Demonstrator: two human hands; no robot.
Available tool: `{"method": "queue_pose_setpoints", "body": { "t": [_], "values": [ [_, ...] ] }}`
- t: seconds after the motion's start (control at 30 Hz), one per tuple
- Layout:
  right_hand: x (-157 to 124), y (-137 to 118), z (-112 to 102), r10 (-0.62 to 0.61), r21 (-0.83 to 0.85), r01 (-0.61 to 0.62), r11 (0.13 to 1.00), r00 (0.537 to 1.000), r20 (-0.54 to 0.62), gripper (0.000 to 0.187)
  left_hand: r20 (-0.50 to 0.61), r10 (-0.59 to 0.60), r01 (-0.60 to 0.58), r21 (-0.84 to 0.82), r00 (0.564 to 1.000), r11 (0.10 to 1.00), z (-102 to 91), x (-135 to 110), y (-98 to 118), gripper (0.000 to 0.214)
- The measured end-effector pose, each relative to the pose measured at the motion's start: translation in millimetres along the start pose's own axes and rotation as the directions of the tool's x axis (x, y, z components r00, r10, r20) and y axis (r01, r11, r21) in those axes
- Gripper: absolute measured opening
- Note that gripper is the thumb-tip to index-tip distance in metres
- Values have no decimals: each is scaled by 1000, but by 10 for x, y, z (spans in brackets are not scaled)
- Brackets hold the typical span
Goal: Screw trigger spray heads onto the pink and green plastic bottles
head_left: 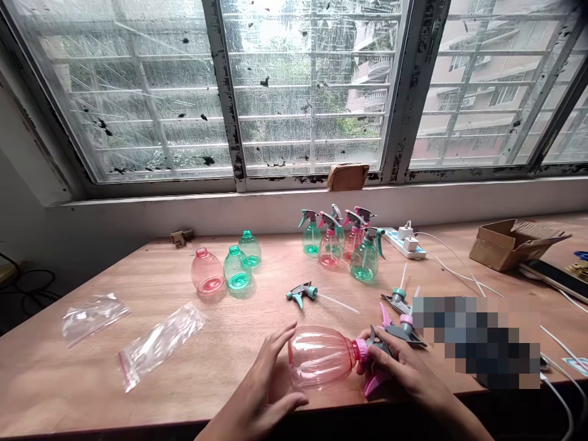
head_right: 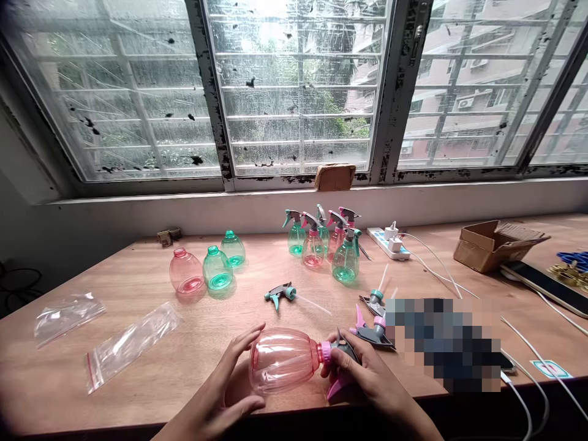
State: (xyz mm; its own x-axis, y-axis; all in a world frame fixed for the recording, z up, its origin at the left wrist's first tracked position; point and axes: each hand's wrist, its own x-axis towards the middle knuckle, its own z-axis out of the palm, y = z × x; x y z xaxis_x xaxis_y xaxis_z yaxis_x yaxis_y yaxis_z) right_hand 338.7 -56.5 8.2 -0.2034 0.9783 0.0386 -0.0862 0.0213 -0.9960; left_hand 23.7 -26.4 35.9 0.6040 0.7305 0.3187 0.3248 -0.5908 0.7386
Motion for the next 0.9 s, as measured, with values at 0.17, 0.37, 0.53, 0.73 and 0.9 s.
{"method": "queue_pose_setpoints", "body": {
  "t": [0.17, 0.37, 0.53, 0.73, 0.9],
  "values": [
    [-2, -4, 10, 6, 5, -5, 1000, 1000, -12, 34, 32, -108, 111, -124, 994, 986, -6, 12, -97, 74],
    [12, 13, -15, 1, -22, -1, 1000, 1000, -12, 34, 73, -183, 190, -108, 980, 976, -4, 12, -182, 67],
    [7, 3, 2, 76, 66, -76, 995, 997, 5, 44, 50, -121, 128, -176, 991, 976, 17, 17, -160, 74],
    [-35, -19, 49, 139, 103, -134, 986, 990, -36, 52, 10, -52, 53, -166, 999, 985, 34, -8, -153, 77],
    [-7, -43, 22, 100, 26, -100, 995, 995, -25, 49, 38, -101, 106, -176, 994, 979, 3, -1, -101, 77]
  ]
}}
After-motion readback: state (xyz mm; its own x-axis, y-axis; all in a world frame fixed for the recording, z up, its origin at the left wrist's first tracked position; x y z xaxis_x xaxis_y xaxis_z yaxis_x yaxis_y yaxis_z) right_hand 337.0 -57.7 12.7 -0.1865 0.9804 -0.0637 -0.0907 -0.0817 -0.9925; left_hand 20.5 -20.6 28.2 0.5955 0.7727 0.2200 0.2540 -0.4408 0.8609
